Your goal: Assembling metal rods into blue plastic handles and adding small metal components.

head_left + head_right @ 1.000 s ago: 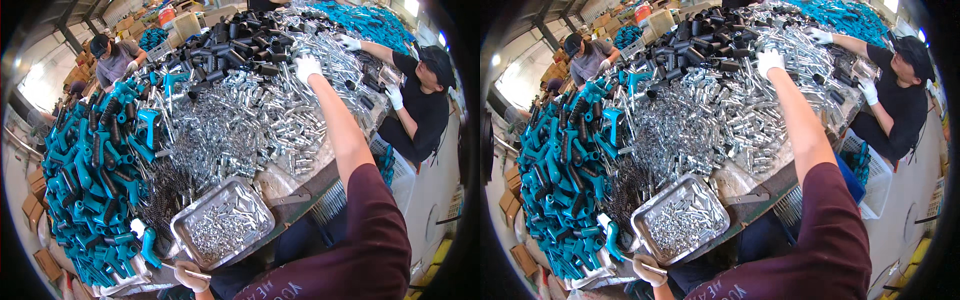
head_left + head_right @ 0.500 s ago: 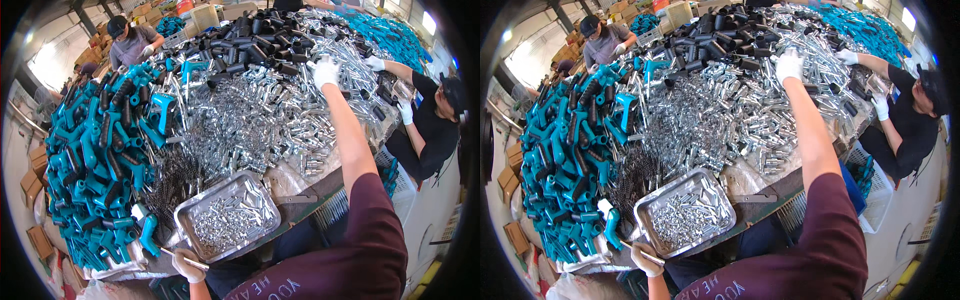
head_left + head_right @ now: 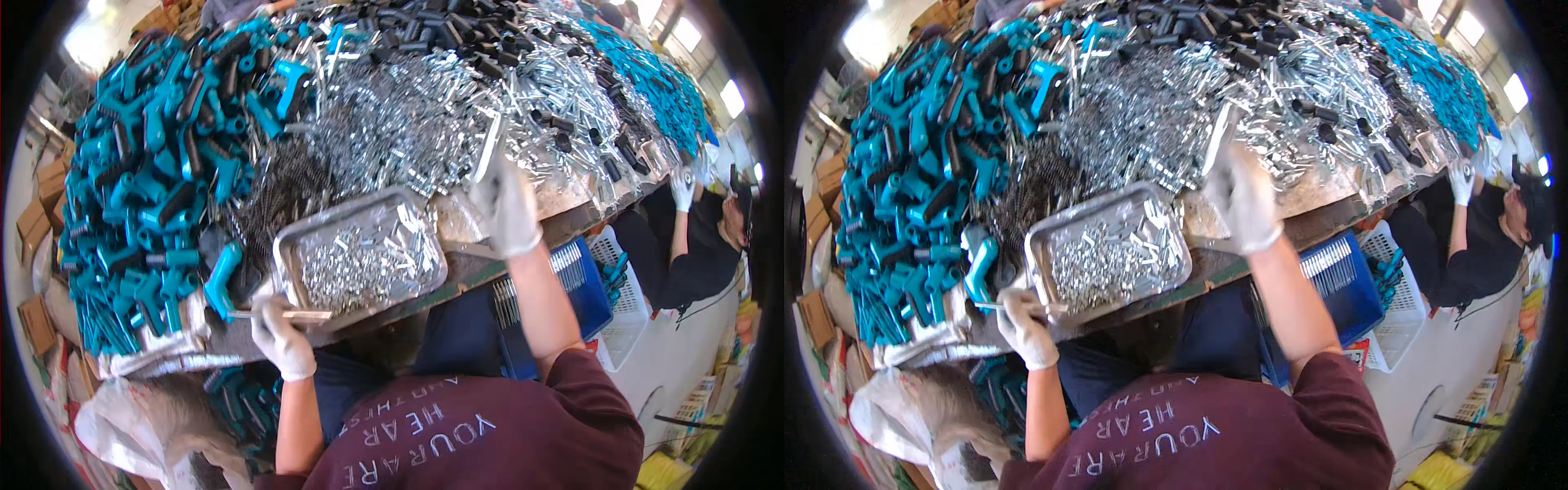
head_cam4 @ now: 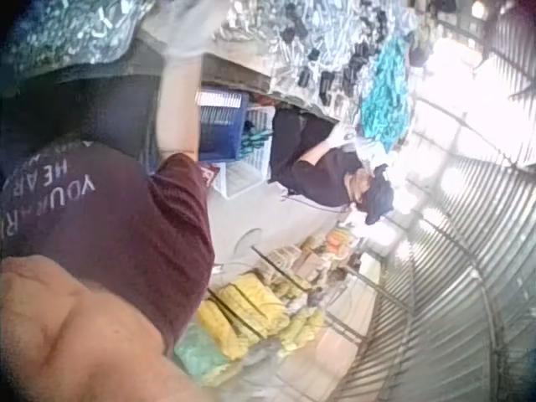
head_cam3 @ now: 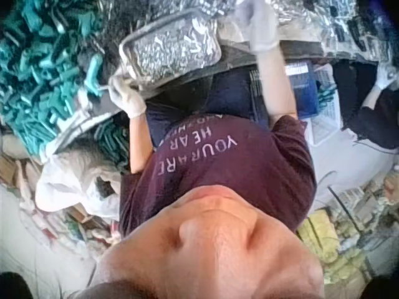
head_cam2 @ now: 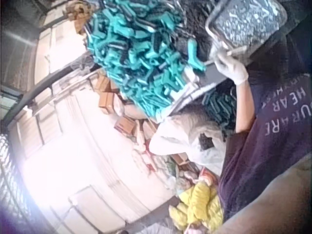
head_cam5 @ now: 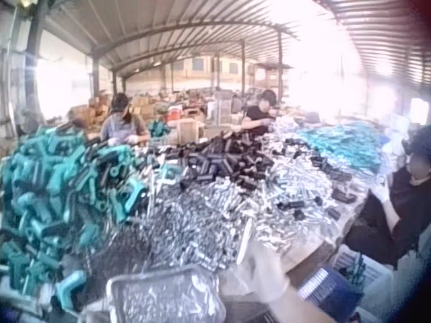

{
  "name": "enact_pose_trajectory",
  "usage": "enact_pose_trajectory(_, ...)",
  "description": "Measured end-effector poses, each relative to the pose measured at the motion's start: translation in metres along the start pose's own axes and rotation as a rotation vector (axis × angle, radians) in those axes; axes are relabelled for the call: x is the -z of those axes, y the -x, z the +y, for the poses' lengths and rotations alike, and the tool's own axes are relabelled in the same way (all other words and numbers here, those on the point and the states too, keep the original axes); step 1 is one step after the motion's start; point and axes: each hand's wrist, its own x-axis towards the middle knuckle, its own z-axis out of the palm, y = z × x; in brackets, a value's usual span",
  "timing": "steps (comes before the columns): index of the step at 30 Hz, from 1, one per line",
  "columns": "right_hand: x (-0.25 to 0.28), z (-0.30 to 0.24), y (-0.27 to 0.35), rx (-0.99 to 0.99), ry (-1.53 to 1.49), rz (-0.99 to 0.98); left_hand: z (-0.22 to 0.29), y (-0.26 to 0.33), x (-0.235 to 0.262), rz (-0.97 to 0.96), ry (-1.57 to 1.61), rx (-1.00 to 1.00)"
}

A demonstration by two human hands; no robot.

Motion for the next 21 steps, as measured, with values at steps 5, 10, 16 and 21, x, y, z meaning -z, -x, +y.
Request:
enact_pose_trajectory(5,-0.073,-0.019,0.105,-0.547,-0.279,-0.332,0.05,0.019,-0.029,-0.157,-0.022,-0.151)
enact_pose_trajectory(10,-0.091,-0.01,0.142,-0.571,-0.366,-0.304,0.05,0.033,-0.028,-0.207,0.078,-0.047)
enact_pose_trajectory(16,-0.105,-0.007,0.149,-1.052,-0.617,-0.355,0.062,0.04,-0.028,-0.446,-0.303,-0.397)
enact_pose_trajectory(21,-0.116,-0.009,0.156,-0.865,-0.788,-0.391,0.077,0.032,-0.016,-0.57,-0.332,-0.42)
